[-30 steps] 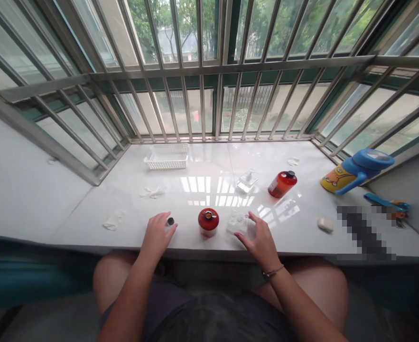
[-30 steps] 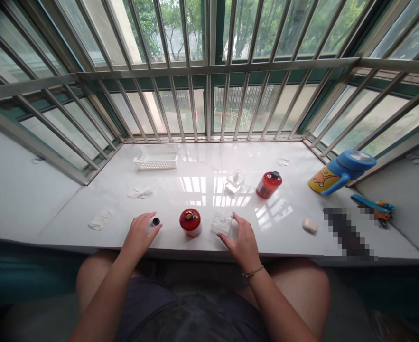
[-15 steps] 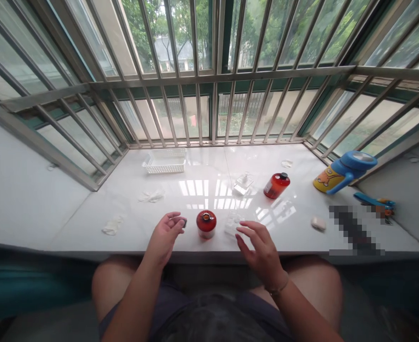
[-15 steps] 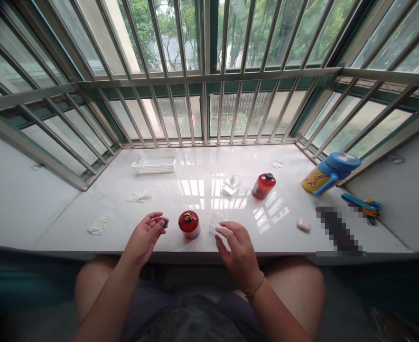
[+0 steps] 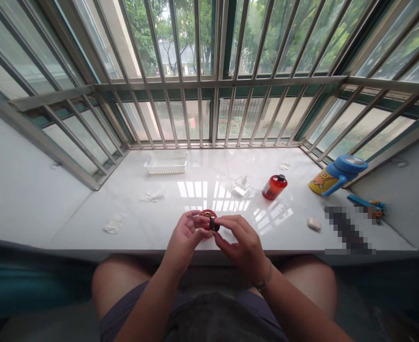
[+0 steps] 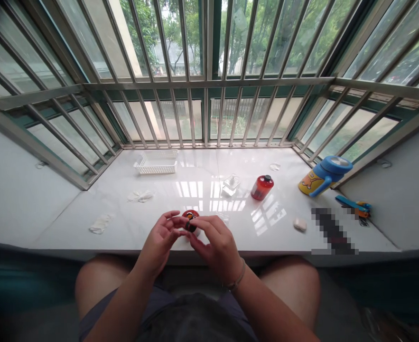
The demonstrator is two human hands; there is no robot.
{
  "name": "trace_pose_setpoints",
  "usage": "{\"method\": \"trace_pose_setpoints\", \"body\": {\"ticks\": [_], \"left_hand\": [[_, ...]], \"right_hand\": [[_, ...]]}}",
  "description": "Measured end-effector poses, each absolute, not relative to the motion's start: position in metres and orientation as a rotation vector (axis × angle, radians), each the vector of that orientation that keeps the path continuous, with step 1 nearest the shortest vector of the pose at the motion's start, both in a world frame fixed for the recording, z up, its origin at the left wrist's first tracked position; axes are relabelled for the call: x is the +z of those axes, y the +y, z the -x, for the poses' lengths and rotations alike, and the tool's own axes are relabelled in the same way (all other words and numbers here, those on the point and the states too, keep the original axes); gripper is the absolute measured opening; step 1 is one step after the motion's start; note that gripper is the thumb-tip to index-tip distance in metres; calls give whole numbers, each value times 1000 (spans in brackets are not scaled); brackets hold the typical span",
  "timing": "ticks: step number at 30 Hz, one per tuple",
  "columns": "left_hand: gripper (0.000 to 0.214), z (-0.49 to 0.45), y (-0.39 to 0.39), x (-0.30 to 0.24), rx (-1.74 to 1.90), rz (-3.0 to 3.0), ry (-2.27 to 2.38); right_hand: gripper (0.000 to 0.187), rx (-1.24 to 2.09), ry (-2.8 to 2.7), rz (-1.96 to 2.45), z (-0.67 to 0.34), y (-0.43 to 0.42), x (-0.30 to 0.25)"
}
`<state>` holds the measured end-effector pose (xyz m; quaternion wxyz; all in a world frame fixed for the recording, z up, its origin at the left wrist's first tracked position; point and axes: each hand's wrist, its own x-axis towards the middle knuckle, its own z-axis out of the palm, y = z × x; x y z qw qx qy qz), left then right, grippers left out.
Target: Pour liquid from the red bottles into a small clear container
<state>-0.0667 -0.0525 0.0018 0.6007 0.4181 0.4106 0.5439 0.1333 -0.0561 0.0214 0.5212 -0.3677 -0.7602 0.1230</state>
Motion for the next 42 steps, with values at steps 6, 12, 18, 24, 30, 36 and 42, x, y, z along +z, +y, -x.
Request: {"method": "trace_pose_setpoints", "body": {"ticks": [6, 12, 18, 24, 30, 36, 42], "left_hand": [[103, 90, -24, -22, 1050, -1573, 1380], [95, 59, -6, -37, 953, -1665, 1266], [70, 44, -3, -59, 1123, -1772, 1327], [71, 47, -4, -58, 1171, -1719, 1264], [83, 46, -5, -54, 1113, -1705, 1288], [82, 46, -5, -52, 1111, -1698, 1294], [81, 47, -5, -54, 1101, -1720, 1281]], "right_hand": [[31, 299, -1924, 1027, -124, -22, 15], [35, 326, -1975, 1079, -116, -14, -2], [32, 391, -1898, 1108, -111, -15, -13], [47, 430, -1900, 1104, -112, -30, -16], [34, 476, -1708, 1278, -125, -49, -14], [53, 796, -1681, 1174, -121, -46, -14], [39, 831, -1566, 1251, -125, -44, -14]]}}
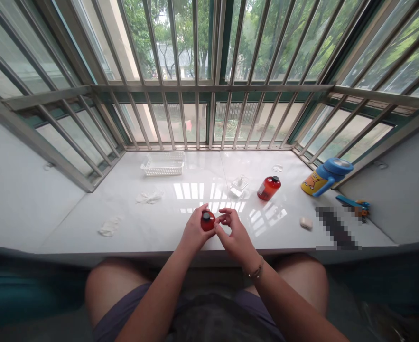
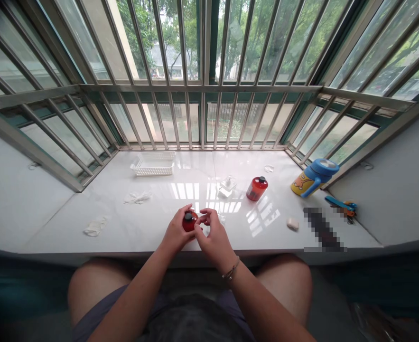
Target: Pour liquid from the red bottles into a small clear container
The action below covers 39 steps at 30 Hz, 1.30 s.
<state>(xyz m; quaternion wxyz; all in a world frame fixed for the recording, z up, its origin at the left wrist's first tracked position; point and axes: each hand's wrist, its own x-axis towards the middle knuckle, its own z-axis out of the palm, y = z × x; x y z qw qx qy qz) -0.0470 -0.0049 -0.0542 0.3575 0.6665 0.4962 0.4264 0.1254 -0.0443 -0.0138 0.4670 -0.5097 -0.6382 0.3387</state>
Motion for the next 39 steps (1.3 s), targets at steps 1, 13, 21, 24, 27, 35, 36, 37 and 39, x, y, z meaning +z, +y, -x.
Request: {"method": "trace_pose_setpoints", "body": {"ticks": [1, 13, 21, 24, 27, 35, 36, 37, 39], "left_hand": [[81, 47, -5, -54, 1102, -1724, 1282], [78, 46, -4, -55, 1133, -1735, 1277], [79, 46, -5, -56, 1125, -1700, 1311], [78, 47, -5, -56, 1145, -1720, 1301], [75, 45, -5, -57, 1166, -1761, 1292], [68, 34, 3, -67, 1220, -1858, 1312], [68, 32, 8, -67, 1221, -1878, 1309], [69, 30, 13, -67, 1219, -1898, 1310], [70, 26, 25, -67, 1203, -1935, 1329]], "right_hand": [[40, 817, -1563, 1247, -125, -44, -14], [43, 834, -1568, 1240, -120, -50, -18], [46, 847, -1603, 1204, -115, -64, -14], [38, 735, -1666, 1208, -126, -68, -14], [34, 421, -1815, 1222, -145, -61, -25], [51, 206, -1947, 1392, -193, -30, -89], [52, 236, -1941, 1393, -197, -29, -95], [54, 262, -1930, 1393, -200, -29, -100], [57, 298, -1894, 1401, -205, -31, -108]]}}
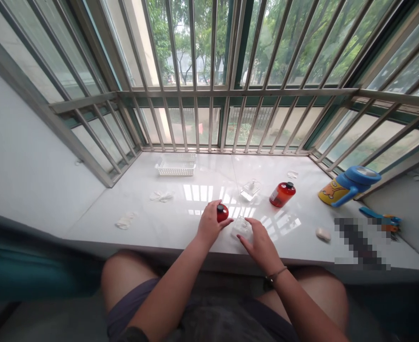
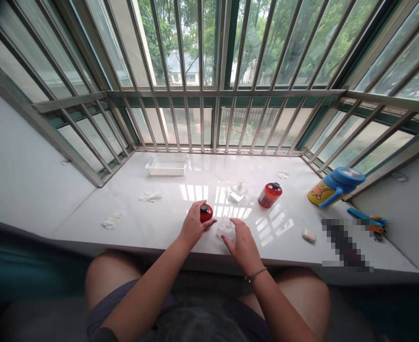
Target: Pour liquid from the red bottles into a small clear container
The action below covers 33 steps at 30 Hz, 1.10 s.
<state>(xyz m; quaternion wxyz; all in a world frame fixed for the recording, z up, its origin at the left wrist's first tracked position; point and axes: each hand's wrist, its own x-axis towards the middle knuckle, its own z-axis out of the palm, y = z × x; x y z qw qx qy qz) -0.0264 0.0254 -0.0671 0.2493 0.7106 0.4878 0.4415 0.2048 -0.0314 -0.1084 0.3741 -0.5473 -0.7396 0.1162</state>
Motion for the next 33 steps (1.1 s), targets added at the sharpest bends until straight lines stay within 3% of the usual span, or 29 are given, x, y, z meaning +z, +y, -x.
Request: {"method": "trace_pose_setpoints", "body": {"ticks": [2, 8, 10, 14, 16, 26, 33], "left_hand": [[76, 23, 37, -66, 1165, -1972, 1357], [124, 36, 43, -70, 1044, -2065, 1375], [116, 54, 37, -76, 1091, -2080, 1416], [61, 108, 39, -87, 1212, -2122, 1725], [42, 139, 50, -89, 1064, -2149, 1989], [30, 236, 122, -79, 588, -2106, 2203], [22, 234, 119, -72, 549, -2163, 2148]], "right_hand": [[62, 328, -1842, 1428, -208, -35, -115], [69, 467, -1709, 1496, -213, -42, -136], [69, 477, -1715, 1480, -216, -43, -141], [71, 472, -1711, 1460, -219, -43, -146], [72, 474, -1694, 1466, -219, -43, -147], [71, 418, -1688, 1453, -217, -42, -146], [70, 419, -1688, 1455, -214, -43, -140]]}}
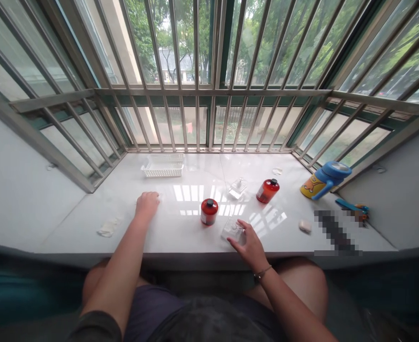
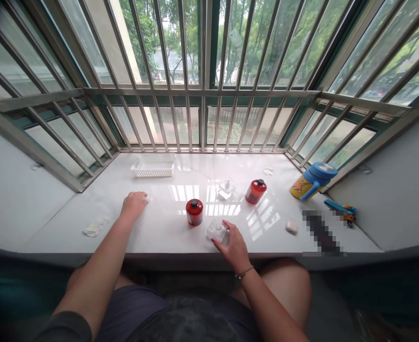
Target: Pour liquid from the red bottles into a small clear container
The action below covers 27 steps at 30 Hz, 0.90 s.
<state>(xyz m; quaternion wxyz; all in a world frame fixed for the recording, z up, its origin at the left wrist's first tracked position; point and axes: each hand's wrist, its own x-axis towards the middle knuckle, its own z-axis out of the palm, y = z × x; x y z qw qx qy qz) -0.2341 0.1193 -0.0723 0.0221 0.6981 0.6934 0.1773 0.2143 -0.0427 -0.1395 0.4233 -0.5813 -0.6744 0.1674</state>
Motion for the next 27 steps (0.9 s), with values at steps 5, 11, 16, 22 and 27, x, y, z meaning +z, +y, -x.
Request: {"method": "trace_pose_setpoints", "body": {"ticks": [5, 11, 16, 22, 27], "left_hand": [[34, 211, 93, -63, 706, -2170, 2087], [37, 142, 31, -26, 1370, -1725, 1526], [35, 61, -8, -1, 1359, -1548, 937], [42, -2, -15, -17, 1235, -1315, 872], [39, -20, -11, -43, 1210, -1358, 977]], "right_hand": [[71, 429, -1702, 1490, -213, -42, -136], [70, 389, -1729, 1500, -212, -43, -136], [71, 404, -1733, 1512, -212, -44, -135], [72, 413, -1758, 1482, -213, -45, -131], [70, 425, -1770, 1468, -213, -44, -130]]}}
